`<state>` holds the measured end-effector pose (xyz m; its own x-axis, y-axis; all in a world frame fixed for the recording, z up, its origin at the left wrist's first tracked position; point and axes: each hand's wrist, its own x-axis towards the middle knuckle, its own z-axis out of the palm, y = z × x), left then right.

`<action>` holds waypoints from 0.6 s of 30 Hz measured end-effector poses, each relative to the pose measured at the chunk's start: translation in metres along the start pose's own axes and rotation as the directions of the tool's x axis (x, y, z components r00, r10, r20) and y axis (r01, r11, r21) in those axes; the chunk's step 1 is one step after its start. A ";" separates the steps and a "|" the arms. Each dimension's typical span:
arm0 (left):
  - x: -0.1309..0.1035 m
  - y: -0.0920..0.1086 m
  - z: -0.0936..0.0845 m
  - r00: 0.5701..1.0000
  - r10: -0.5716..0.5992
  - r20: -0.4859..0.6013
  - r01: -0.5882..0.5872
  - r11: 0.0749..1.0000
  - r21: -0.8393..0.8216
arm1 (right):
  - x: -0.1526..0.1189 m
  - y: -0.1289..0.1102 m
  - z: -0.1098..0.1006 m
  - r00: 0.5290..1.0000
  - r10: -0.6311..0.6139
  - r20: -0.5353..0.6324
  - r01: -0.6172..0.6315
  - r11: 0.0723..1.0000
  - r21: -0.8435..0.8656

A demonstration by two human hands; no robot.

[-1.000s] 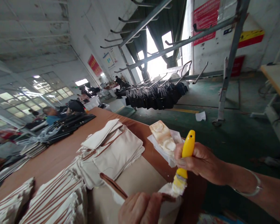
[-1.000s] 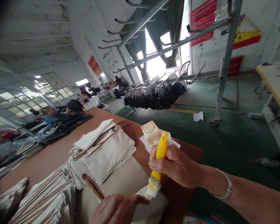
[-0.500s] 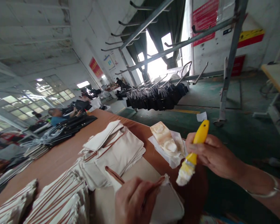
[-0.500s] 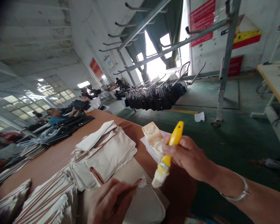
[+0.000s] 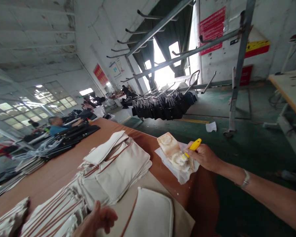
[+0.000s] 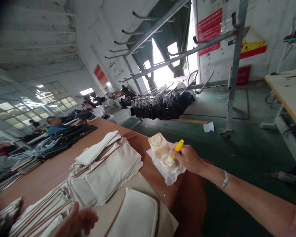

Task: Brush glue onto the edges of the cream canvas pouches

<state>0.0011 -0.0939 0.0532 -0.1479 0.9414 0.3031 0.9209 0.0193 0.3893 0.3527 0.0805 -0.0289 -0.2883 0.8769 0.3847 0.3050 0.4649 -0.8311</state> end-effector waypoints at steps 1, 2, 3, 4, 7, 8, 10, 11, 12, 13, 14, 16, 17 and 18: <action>0.000 -0.007 0.009 0.998 -0.063 0.023 0.062 0.998 0.023 | 0.004 0.007 0.008 1.000 -0.001 0.015 0.002 1.000 -0.016; -0.001 -0.014 0.020 0.991 -0.127 0.044 0.125 0.991 0.046 | 0.007 0.013 0.016 1.000 -0.002 0.025 0.002 0.999 -0.032; -0.002 -0.024 0.030 0.980 -0.189 0.068 0.185 0.980 0.068 | 0.010 0.019 0.023 0.999 -0.003 0.035 0.005 0.999 -0.054; -0.003 -0.034 0.041 0.963 -0.250 0.099 0.242 0.967 0.086 | 0.013 0.024 0.028 0.999 -0.006 0.045 0.010 0.997 -0.078; -0.010 -0.070 0.074 0.888 -0.382 0.256 0.357 0.924 0.140 | 0.017 0.035 0.036 0.998 -0.017 0.063 0.026 0.990 -0.139; -0.012 -0.080 0.084 0.864 -0.403 0.303 0.368 0.915 0.168 | 0.017 0.038 0.036 0.998 -0.021 0.061 0.030 0.988 -0.153; -0.014 -0.092 0.102 0.835 -0.424 0.350 0.369 0.904 0.215 | 0.016 0.040 0.033 0.998 -0.029 0.052 0.038 0.984 -0.175; -0.014 -0.093 0.109 0.830 -0.433 0.352 0.372 0.899 0.230 | 0.014 0.040 0.031 0.998 -0.036 0.050 0.044 0.982 -0.183; -0.013 -0.093 0.114 0.825 -0.445 0.347 0.383 0.893 0.236 | 0.012 0.039 0.029 0.998 -0.043 0.055 0.053 0.981 -0.188; -0.011 -0.091 0.118 0.817 -0.461 0.346 0.400 0.886 0.235 | 0.008 0.037 0.028 0.996 -0.053 0.067 0.064 0.980 -0.190; -0.009 -0.089 0.121 0.809 -0.478 0.341 0.419 0.877 0.234 | 0.005 0.035 0.027 0.994 -0.062 0.087 0.077 0.980 -0.186; -0.005 -0.084 0.123 0.794 -0.513 0.327 0.458 0.858 0.233 | -0.005 0.030 0.025 0.986 -0.098 0.135 0.121 0.977 -0.175; -0.004 -0.083 0.124 0.792 -0.521 0.317 0.470 0.853 0.227 | -0.010 0.028 0.024 0.979 -0.125 0.160 0.152 0.973 -0.173; -0.003 -0.082 0.124 0.795 -0.523 0.309 0.476 0.852 0.218 | -0.015 0.027 0.023 0.970 -0.169 0.175 0.200 0.963 -0.181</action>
<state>-0.0292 -0.0568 -0.0874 -0.4876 0.8419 -0.2313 0.7929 0.5378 0.2863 0.3446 0.0773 -0.0666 -0.4902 0.7506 0.4430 0.4003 0.6454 -0.6506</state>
